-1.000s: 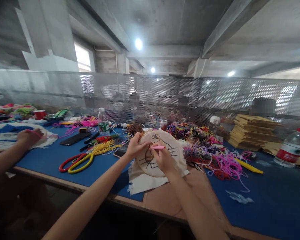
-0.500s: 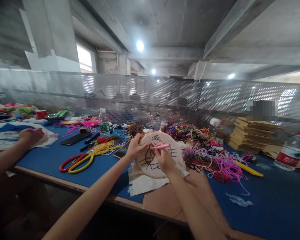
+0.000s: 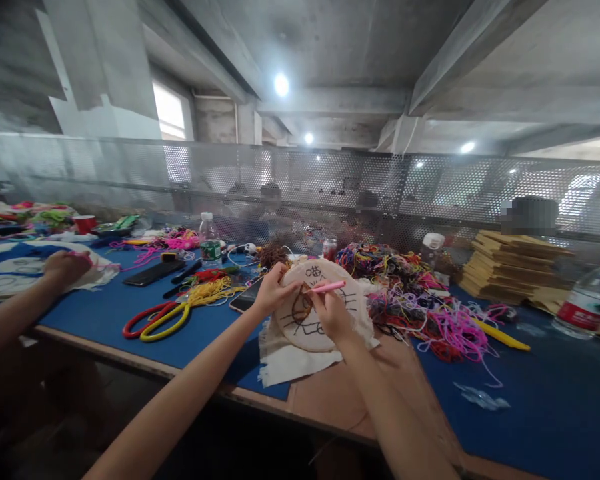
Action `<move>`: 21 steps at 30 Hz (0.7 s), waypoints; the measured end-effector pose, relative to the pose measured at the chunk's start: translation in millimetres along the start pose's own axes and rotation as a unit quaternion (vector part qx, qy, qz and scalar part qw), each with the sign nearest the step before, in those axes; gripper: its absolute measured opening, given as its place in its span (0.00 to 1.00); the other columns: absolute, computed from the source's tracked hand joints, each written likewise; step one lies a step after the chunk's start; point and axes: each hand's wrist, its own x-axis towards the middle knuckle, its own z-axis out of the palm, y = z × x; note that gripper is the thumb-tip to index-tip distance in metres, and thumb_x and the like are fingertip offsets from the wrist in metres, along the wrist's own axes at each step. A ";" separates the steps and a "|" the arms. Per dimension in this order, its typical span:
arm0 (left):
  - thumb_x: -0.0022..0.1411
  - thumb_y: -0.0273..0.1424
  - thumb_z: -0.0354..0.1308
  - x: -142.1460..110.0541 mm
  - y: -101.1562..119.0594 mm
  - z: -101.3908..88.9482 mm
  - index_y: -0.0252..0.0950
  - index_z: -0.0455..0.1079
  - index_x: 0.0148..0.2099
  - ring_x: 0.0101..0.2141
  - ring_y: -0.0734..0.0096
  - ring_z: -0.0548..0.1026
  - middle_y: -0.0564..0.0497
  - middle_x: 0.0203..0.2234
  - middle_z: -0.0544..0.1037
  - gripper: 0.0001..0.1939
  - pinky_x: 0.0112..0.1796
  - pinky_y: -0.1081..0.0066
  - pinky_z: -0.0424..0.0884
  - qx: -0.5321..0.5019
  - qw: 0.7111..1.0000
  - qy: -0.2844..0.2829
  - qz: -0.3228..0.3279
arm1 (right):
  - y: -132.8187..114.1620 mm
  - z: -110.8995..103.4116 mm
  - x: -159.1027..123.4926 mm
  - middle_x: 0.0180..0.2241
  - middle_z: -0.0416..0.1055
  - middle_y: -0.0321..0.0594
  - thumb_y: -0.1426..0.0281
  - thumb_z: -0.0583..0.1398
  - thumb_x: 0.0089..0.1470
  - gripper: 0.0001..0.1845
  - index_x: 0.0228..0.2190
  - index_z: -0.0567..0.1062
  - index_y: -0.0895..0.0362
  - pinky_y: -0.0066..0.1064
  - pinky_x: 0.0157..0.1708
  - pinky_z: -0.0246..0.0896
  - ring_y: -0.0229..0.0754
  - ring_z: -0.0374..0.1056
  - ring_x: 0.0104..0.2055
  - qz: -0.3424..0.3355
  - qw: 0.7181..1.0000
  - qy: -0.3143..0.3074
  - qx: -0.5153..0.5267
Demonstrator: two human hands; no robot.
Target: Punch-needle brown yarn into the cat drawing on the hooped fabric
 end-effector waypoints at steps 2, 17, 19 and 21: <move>0.48 0.42 0.59 0.1 0.5 0.0 0.37 0.59 0.33 0.27 0.74 0.66 0.56 0.25 0.68 0.17 0.30 0.75 0.60 0.000 1.000 -0.004 -0.006 | 1.6 0.2 0.0 0.25 0.68 0.38 0.59 0.51 0.56 0.14 0.31 0.66 0.57 0.29 0.26 0.60 0.39 0.65 0.25 0.005 1.000 0.000 0.006; 0.48 0.42 0.60 -0.1 1.1 0.7 0.37 0.60 0.33 0.28 0.72 0.67 0.55 0.26 0.69 0.17 0.31 0.74 0.61 0.009 1.000 0.005 -0.002 | 7.5 1.4 0.7 0.25 0.69 0.39 0.57 0.51 0.56 0.15 0.32 0.65 0.57 0.30 0.26 0.59 0.41 0.66 0.26 0.040 0.998 -0.009 0.049; 0.48 0.42 0.60 -0.2 0.8 0.7 0.37 0.59 0.33 0.28 0.72 0.67 0.55 0.26 0.69 0.17 0.31 0.74 0.61 0.006 1.000 0.006 -0.001 | 6.1 1.3 0.4 0.23 0.69 0.38 0.57 0.51 0.56 0.16 0.32 0.65 0.57 0.30 0.25 0.58 0.41 0.65 0.24 0.035 0.999 -0.017 0.037; 0.48 0.43 0.60 -0.5 1.1 0.5 0.37 0.59 0.34 0.28 0.72 0.67 0.55 0.26 0.69 0.18 0.31 0.74 0.61 0.005 1.000 0.006 0.002 | 4.9 1.5 0.0 0.24 0.69 0.39 0.57 0.51 0.56 0.16 0.32 0.65 0.57 0.30 0.25 0.58 0.40 0.65 0.24 0.025 0.999 -0.019 0.021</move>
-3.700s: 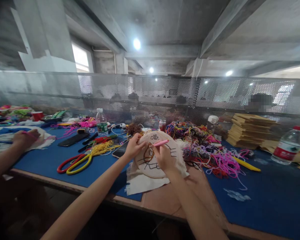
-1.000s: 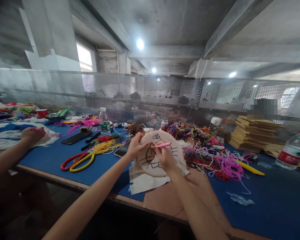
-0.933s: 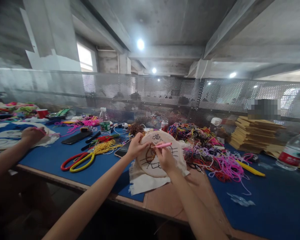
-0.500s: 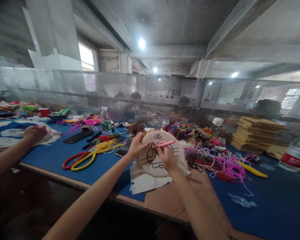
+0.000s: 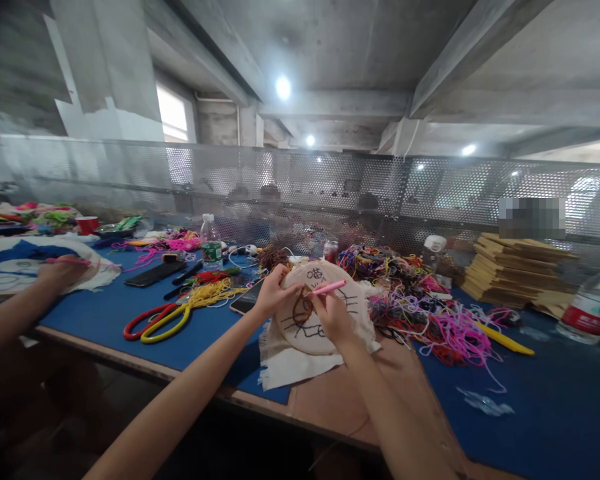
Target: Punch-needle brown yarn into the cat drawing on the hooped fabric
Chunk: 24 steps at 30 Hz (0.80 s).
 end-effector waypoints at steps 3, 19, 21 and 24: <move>0.48 0.42 0.59 -0.3 1.1 -0.6 0.37 0.59 0.34 0.28 0.73 0.67 0.55 0.26 0.68 0.17 0.30 0.75 0.60 0.002 1.000 0.001 0.003 | -0.1 1.0 -0.9 0.27 0.70 0.40 0.58 0.52 0.56 0.15 0.32 0.67 0.58 0.30 0.27 0.59 0.41 0.67 0.26 -0.013 1.000 0.001 -0.011; 0.49 0.39 0.58 -1.9 6.8 -1.5 0.37 0.58 0.32 0.26 0.74 0.64 0.56 0.23 0.65 0.14 0.30 0.75 0.59 0.017 1.000 0.010 0.003 | -11.7 13.2 -2.9 0.29 0.69 0.40 0.71 0.52 0.53 0.06 0.28 0.69 0.55 0.32 0.32 0.58 0.42 0.65 0.32 -0.075 0.988 -0.046 -0.127; 0.49 0.40 0.58 -1.2 3.8 -0.3 0.37 0.58 0.32 0.26 0.75 0.64 0.57 0.23 0.65 0.15 0.30 0.75 0.59 0.019 1.000 0.012 -0.001 | -10.1 10.7 -3.6 0.28 0.69 0.38 0.69 0.52 0.54 0.06 0.29 0.68 0.55 0.30 0.30 0.58 0.40 0.65 0.30 -0.052 0.994 -0.056 -0.083; 0.48 0.41 0.58 -0.2 0.0 1.3 0.37 0.58 0.32 0.25 0.75 0.63 0.57 0.23 0.65 0.16 0.30 0.75 0.59 0.012 1.000 0.010 -0.004 | -9.0 7.3 -4.6 0.26 0.69 0.36 0.66 0.53 0.55 0.07 0.30 0.67 0.55 0.29 0.29 0.58 0.38 0.65 0.29 -0.029 0.998 -0.038 -0.038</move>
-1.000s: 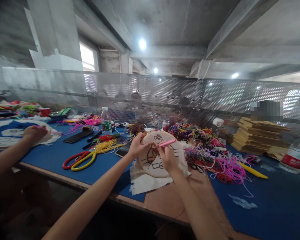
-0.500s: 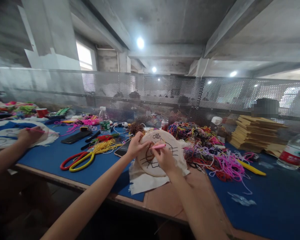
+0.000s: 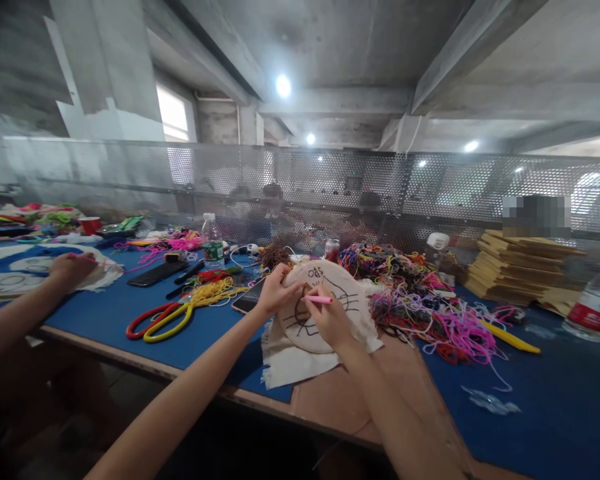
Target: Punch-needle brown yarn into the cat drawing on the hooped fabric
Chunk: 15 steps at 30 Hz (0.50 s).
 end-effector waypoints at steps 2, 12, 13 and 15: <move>0.48 0.41 0.58 0.3 -1.0 0.8 0.37 0.58 0.32 0.25 0.75 0.63 0.57 0.23 0.64 0.16 0.30 0.75 0.59 -0.009 1.000 0.000 -0.001 | -0.2 -1.2 -0.2 0.26 0.68 0.36 0.64 0.53 0.55 0.08 0.29 0.67 0.56 0.30 0.31 0.58 0.39 0.65 0.30 0.003 1.000 0.011 0.005; 0.48 0.40 0.59 0.6 -0.7 1.2 0.37 0.58 0.31 0.26 0.75 0.65 0.57 0.24 0.66 0.15 0.30 0.75 0.59 -0.017 1.000 0.003 -0.011 | -0.9 -2.5 0.1 0.25 0.66 0.36 0.60 0.51 0.56 0.13 0.29 0.65 0.56 0.31 0.30 0.56 0.40 0.64 0.27 0.042 0.999 0.031 0.006; 0.48 0.40 0.58 0.6 -1.0 1.3 0.37 0.58 0.31 0.26 0.75 0.64 0.57 0.24 0.66 0.15 0.30 0.75 0.59 -0.017 1.000 0.003 -0.011 | -1.0 -3.0 0.1 0.24 0.66 0.36 0.60 0.51 0.56 0.13 0.29 0.65 0.56 0.30 0.29 0.56 0.40 0.64 0.27 0.044 0.999 0.030 0.006; 0.48 0.40 0.58 0.7 -1.6 1.5 0.37 0.58 0.31 0.26 0.75 0.64 0.57 0.24 0.65 0.15 0.29 0.75 0.58 -0.016 1.000 0.002 -0.011 | -1.0 -3.6 0.0 0.24 0.66 0.35 0.60 0.51 0.56 0.13 0.29 0.65 0.55 0.30 0.28 0.55 0.40 0.64 0.26 0.048 0.998 0.030 0.009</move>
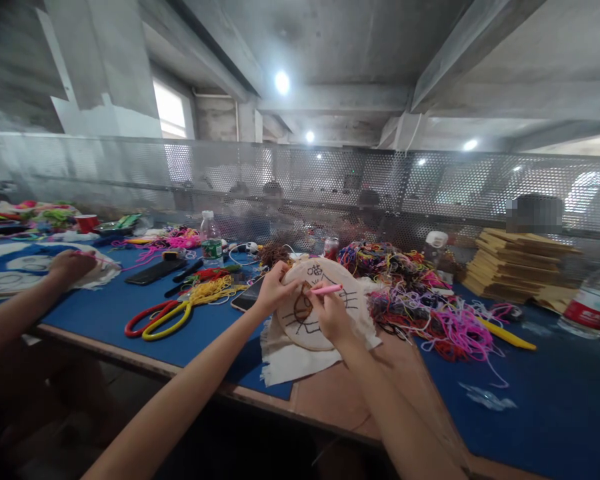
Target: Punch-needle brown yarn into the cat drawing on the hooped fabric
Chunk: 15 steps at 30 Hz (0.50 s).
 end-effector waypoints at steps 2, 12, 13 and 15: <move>0.48 0.41 0.59 0.1 -0.3 0.0 0.37 0.58 0.32 0.26 0.75 0.64 0.57 0.24 0.65 0.16 0.29 0.75 0.58 -0.001 1.000 -0.001 0.000 | 0.5 -0.1 0.0 0.23 0.65 0.34 0.59 0.51 0.56 0.13 0.30 0.65 0.55 0.30 0.27 0.55 0.39 0.63 0.25 0.001 1.000 0.002 0.007; 0.48 0.41 0.58 -0.1 0.6 -0.8 0.36 0.60 0.32 0.26 0.75 0.65 0.56 0.24 0.67 0.15 0.29 0.75 0.58 -0.007 1.000 0.000 0.006 | 5.6 1.9 0.1 0.23 0.65 0.34 0.60 0.50 0.57 0.12 0.30 0.64 0.55 0.29 0.25 0.52 0.38 0.61 0.24 -0.002 1.000 0.004 0.028; 0.48 0.41 0.58 0.0 0.3 -0.8 0.36 0.60 0.33 0.26 0.75 0.65 0.56 0.24 0.67 0.16 0.29 0.75 0.58 -0.007 1.000 -0.002 0.004 | 5.8 2.0 0.1 0.23 0.64 0.34 0.60 0.50 0.57 0.12 0.30 0.64 0.55 0.29 0.25 0.52 0.38 0.61 0.24 -0.004 1.000 0.004 0.029; 0.48 0.41 0.59 -0.1 -0.1 -0.7 0.36 0.60 0.33 0.26 0.75 0.64 0.57 0.24 0.66 0.16 0.29 0.75 0.58 -0.006 1.000 -0.004 0.004 | 6.2 1.9 0.1 0.23 0.64 0.34 0.61 0.50 0.57 0.11 0.30 0.64 0.55 0.29 0.25 0.53 0.38 0.61 0.24 -0.008 0.999 0.008 0.033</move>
